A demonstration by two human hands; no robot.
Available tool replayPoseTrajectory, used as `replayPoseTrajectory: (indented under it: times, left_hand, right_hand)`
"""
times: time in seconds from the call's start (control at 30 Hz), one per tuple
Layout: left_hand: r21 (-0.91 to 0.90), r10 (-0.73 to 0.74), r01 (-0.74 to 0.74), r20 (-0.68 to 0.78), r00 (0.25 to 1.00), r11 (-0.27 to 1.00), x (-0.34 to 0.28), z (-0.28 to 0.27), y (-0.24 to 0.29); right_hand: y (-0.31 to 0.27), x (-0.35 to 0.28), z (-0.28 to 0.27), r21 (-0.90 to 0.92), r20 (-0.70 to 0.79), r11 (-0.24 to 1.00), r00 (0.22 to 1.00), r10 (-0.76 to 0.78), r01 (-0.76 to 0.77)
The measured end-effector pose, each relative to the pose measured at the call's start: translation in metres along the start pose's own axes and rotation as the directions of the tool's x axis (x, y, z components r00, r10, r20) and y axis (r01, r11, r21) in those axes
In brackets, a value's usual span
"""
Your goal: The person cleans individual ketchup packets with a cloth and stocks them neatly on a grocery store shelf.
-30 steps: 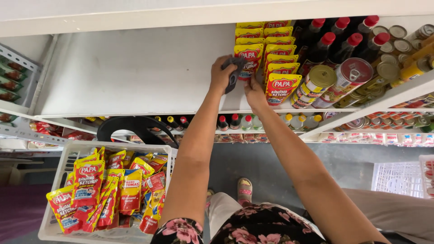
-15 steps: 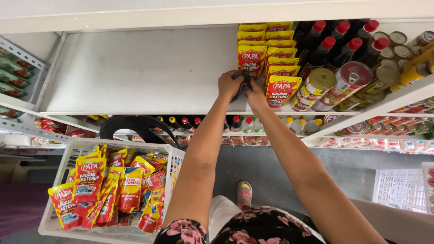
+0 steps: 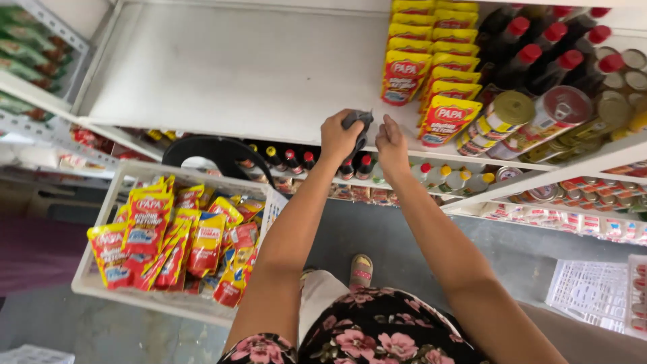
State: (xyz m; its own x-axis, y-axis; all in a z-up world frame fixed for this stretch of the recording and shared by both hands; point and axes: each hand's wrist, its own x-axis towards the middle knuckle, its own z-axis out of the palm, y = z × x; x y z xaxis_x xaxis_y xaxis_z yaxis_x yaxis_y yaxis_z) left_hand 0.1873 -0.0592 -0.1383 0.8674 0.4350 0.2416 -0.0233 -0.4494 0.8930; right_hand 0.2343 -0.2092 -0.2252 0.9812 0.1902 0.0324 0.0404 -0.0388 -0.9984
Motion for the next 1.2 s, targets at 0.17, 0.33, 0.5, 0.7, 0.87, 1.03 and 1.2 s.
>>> replayPoseTrajectory:
  times: [0.17,0.33,0.5,0.7,0.87,1.03,1.2]
  left_hand:
    - [-0.029,-0.002,-0.001,-0.109,0.994,1.0,-0.078,-0.111,-0.03]
    - [0.257,0.066,0.008,-0.278,0.958,0.966,-0.129,-0.262,-0.078]
    - [0.526,-0.206,0.523,-0.545,0.813,0.671,-0.15,-0.395,-0.096]
    - [0.611,-0.561,0.603,-0.293,0.775,0.514,-0.166,-0.448,-0.157]
    - [0.649,-0.426,0.552,-0.362,0.829,0.524,-0.19,-0.44,-0.142]
    - [0.585,-0.38,0.517,-0.352,0.856,0.624,-0.201,-0.431,-0.114]
    - [0.081,-0.329,0.362,-0.272,0.904,0.929,-0.226,-0.409,-0.14]
  right_hand:
    - [-0.033,-0.071,0.051,0.292,0.137,0.957,0.99,-0.043,0.002]
    - [-0.045,-0.121,0.12,0.332,0.293,0.939,0.956,-0.012,-0.09]
    - [-0.053,-0.161,0.188,0.254,0.494,0.932,0.863,0.105,-0.259]
    - [-0.047,-0.202,0.233,0.068,0.631,0.949,0.75,0.198,-0.308]
    - [-0.05,-0.229,0.254,0.017,0.632,0.945,0.736,0.243,-0.326]
    - [-0.041,-0.244,0.267,0.014,0.648,0.942,0.72,0.247,-0.335]
    - [-0.049,-0.259,0.284,-0.04,0.583,0.927,0.745,0.324,-0.372]
